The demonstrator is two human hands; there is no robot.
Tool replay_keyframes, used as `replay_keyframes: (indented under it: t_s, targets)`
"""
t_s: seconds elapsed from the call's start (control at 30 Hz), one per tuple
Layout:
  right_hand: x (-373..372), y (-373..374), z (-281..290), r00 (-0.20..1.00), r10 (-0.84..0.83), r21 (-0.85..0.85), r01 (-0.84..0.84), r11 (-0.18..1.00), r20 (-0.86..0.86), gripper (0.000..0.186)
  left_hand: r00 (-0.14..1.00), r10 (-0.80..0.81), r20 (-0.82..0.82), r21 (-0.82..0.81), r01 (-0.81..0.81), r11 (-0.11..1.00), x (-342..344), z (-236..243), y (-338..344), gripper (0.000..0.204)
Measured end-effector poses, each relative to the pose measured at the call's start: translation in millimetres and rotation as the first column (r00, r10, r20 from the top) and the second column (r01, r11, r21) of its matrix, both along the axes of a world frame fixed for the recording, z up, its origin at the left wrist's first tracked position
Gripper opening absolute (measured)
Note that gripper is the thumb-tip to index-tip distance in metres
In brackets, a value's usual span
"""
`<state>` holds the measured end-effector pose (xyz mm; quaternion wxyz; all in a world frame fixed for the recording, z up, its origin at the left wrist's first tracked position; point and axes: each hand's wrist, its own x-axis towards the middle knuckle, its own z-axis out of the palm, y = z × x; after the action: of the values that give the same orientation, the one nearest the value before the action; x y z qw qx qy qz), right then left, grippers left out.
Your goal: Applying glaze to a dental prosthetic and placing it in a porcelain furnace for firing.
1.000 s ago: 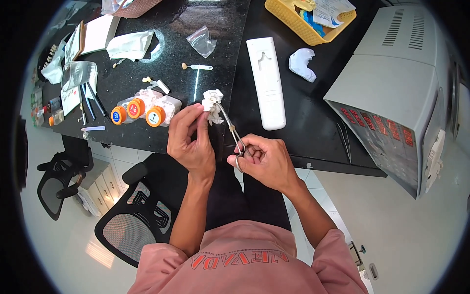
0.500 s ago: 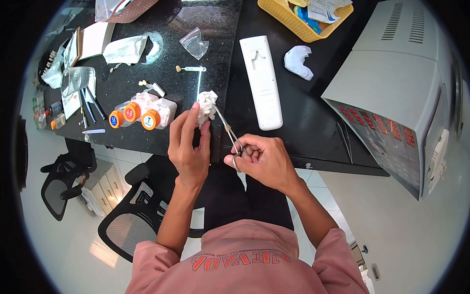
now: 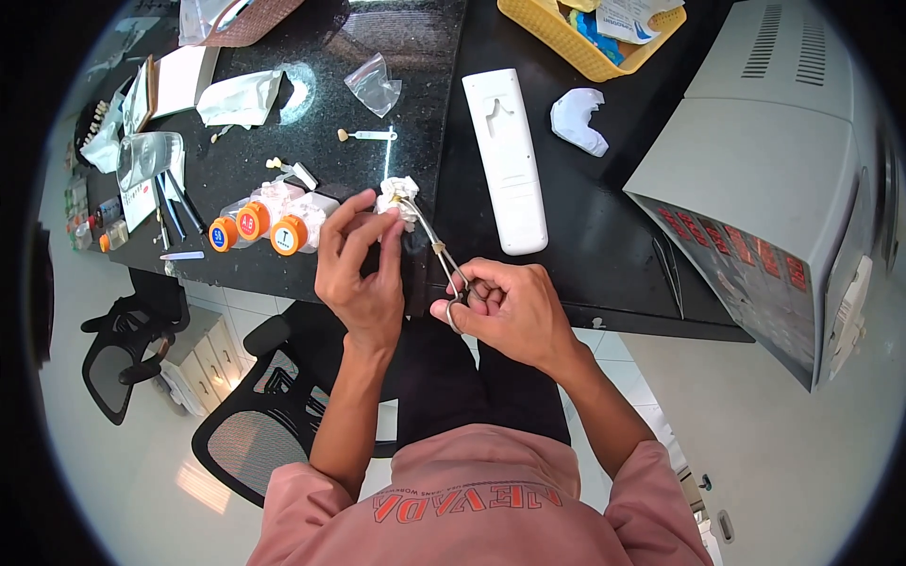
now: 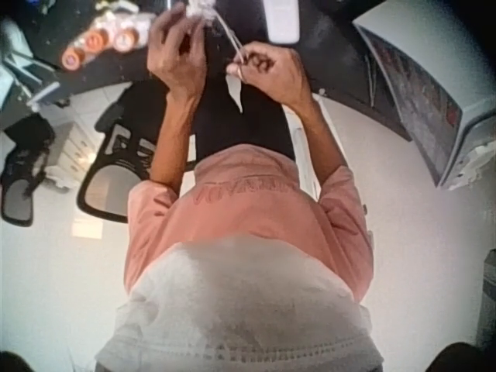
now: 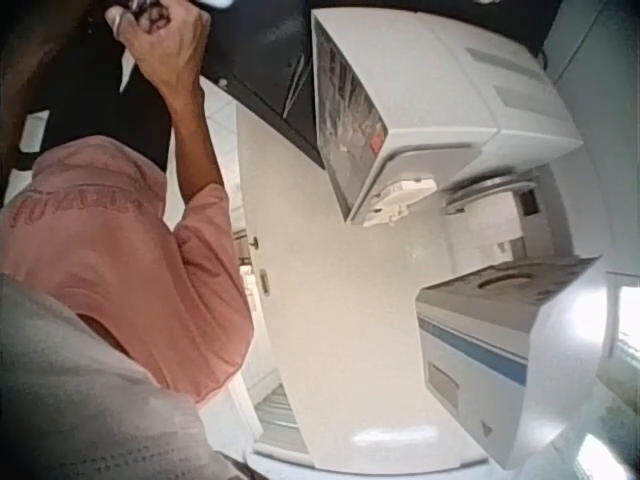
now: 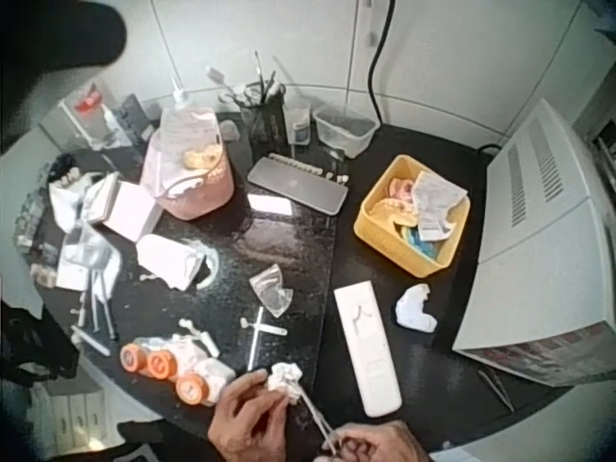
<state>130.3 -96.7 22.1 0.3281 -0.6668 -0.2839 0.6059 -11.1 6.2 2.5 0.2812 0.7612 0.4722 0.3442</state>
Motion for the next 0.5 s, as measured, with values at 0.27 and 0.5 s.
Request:
replay_keyframes:
  t_s: [0.27,0.5]
  targets:
    - [9,7,8,0.997,0.065,-0.004,-0.065,0.998,0.052,0.017,0.958,0.244,0.151,-0.498,-0.139,0.856,12,17,6,0.031]
    - [18,11,9,0.989,0.139,-0.039,-0.137,0.990,0.050,0.017,0.988,0.128,0.090,-0.537,-0.060,0.842,8,21,16,0.021]
